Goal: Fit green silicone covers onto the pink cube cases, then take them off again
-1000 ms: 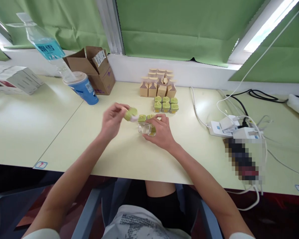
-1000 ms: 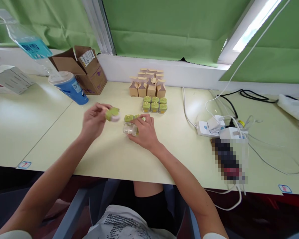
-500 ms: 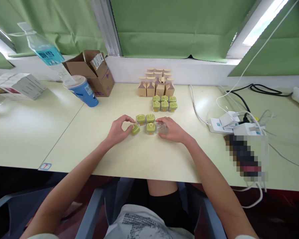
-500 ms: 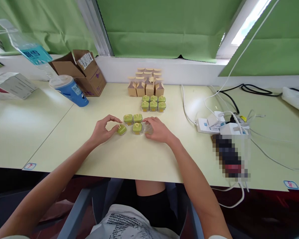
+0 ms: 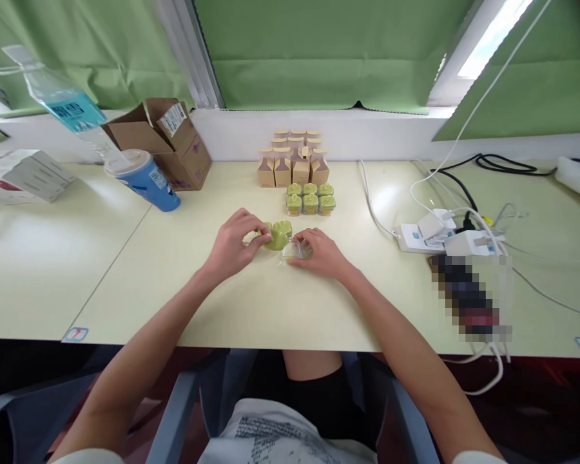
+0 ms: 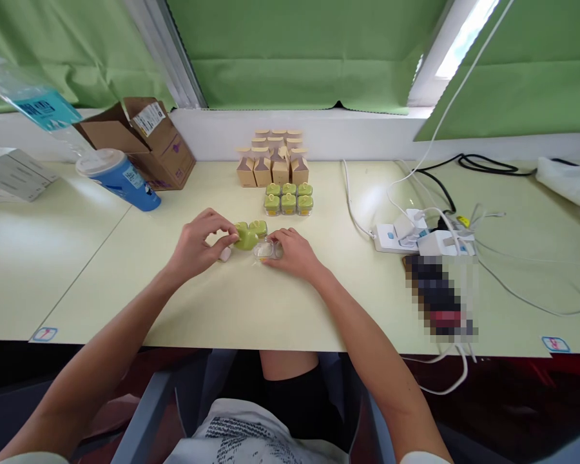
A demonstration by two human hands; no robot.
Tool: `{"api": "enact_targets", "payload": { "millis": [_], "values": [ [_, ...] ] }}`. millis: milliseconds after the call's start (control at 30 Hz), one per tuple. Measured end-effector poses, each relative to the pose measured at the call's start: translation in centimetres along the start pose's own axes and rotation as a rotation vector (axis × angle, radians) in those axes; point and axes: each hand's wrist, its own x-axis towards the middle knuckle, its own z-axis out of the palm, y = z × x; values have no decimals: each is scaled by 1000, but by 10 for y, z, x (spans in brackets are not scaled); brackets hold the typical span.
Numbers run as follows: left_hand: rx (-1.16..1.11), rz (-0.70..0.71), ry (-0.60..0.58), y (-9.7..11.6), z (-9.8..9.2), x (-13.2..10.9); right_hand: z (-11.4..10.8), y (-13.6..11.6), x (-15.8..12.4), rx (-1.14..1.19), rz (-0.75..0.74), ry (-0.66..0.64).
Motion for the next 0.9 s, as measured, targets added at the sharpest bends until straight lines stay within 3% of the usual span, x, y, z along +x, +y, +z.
{"api": "enact_targets", "payload": {
  "millis": [100,233,433,533,633,800,900],
  "values": [
    [19,-23,-115,1,-6,-16,-13,4,-2,22,-27,9],
    [58,-74,-239,-2,-8,-24,-27,12,12,120,13,166],
    [144,-92,-483,4,-27,7,-31,7,55,63,-29,-15],
    [115,-143,-449,11,-34,15,-29,-11,43,4,-69,71],
    [41,-189,-356,15,-37,11,-23,-32,7,-186,-268,190],
    [30,-239,-346,15,-40,-6,-6,-43,-31,-465,-306,11],
    [42,-246,-364,13,-41,-17,-2,-31,-27,-324,-310,56]
  ]
}}
